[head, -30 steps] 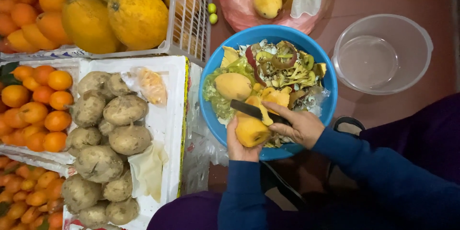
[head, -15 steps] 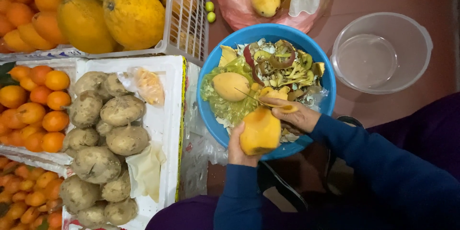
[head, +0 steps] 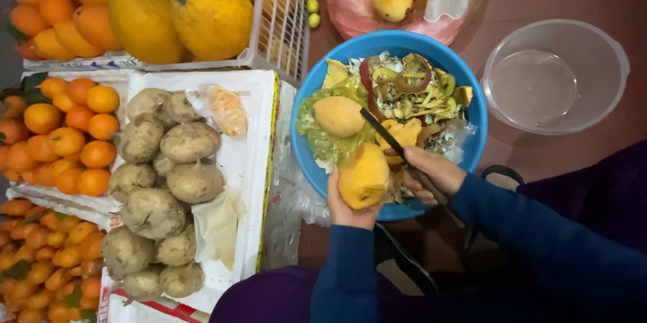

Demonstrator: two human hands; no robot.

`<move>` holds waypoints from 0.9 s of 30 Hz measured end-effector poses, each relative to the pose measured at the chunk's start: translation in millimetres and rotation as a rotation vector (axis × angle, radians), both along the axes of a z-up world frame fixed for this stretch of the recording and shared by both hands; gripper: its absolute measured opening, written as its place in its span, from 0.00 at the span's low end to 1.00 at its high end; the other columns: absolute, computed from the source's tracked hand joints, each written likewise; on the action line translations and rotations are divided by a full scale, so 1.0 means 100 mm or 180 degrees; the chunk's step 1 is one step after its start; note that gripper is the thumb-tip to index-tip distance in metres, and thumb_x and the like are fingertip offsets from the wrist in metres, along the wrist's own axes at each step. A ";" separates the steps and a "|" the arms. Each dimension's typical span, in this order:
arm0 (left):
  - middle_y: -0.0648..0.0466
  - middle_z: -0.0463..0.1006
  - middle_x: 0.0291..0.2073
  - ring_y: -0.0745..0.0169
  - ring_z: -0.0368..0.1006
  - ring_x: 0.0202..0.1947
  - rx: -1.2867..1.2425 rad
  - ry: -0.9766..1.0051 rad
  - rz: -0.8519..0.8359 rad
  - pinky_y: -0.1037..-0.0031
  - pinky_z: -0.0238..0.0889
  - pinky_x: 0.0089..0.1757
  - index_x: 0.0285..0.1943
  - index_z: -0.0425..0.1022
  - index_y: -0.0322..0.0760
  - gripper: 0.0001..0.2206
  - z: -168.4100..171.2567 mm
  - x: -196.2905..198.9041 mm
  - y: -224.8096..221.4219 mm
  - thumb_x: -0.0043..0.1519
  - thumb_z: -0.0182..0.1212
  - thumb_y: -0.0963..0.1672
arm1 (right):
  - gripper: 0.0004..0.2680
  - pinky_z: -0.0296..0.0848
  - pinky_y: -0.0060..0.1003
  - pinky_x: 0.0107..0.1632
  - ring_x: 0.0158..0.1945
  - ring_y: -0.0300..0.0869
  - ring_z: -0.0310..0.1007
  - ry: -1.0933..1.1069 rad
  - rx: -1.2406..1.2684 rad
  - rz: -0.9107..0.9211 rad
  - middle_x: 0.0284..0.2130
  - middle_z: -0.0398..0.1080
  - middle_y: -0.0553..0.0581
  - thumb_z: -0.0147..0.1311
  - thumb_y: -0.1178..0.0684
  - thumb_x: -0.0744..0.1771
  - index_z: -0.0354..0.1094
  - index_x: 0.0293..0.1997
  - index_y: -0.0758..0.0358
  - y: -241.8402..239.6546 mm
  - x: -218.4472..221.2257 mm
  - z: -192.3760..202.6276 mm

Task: Peeling the skin off a mango and slicing the fruit into a bowl.

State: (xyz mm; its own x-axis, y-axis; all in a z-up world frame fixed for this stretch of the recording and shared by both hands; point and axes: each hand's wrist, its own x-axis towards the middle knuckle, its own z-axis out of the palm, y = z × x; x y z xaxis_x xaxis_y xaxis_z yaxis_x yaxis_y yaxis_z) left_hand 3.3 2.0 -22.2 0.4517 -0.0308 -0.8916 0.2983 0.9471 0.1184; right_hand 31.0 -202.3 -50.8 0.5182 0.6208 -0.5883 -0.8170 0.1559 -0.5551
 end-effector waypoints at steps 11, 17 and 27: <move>0.43 0.74 0.57 0.40 0.72 0.54 0.0055 0.0190 0.0243 0.50 0.71 0.53 0.65 0.71 0.36 0.31 0.04 -0.02 -0.04 0.55 0.68 0.53 | 0.30 0.79 0.50 0.43 0.40 0.60 0.82 -0.2706 -0.2046 0.0391 0.42 0.81 0.65 0.62 0.36 0.63 0.55 0.75 0.26 0.18 -0.32 0.72; 0.42 0.77 0.54 0.39 0.73 0.54 0.0098 0.0086 0.0283 0.51 0.72 0.53 0.59 0.75 0.33 0.27 -0.10 -0.07 -0.01 0.54 0.69 0.52 | 0.30 0.77 0.57 0.51 0.49 0.65 0.78 -0.2737 -0.2195 0.0484 0.50 0.79 0.63 0.62 0.36 0.62 0.54 0.74 0.24 0.15 -0.31 0.74; 0.42 0.80 0.51 0.37 0.76 0.50 -0.0053 -0.0076 0.0236 0.51 0.75 0.51 0.57 0.77 0.30 0.26 -0.23 -0.06 0.01 0.55 0.69 0.51 | 0.30 0.76 0.60 0.46 0.44 0.66 0.78 -0.3195 -0.2505 0.0658 0.51 0.78 0.59 0.59 0.35 0.63 0.52 0.75 0.27 0.13 -0.26 0.70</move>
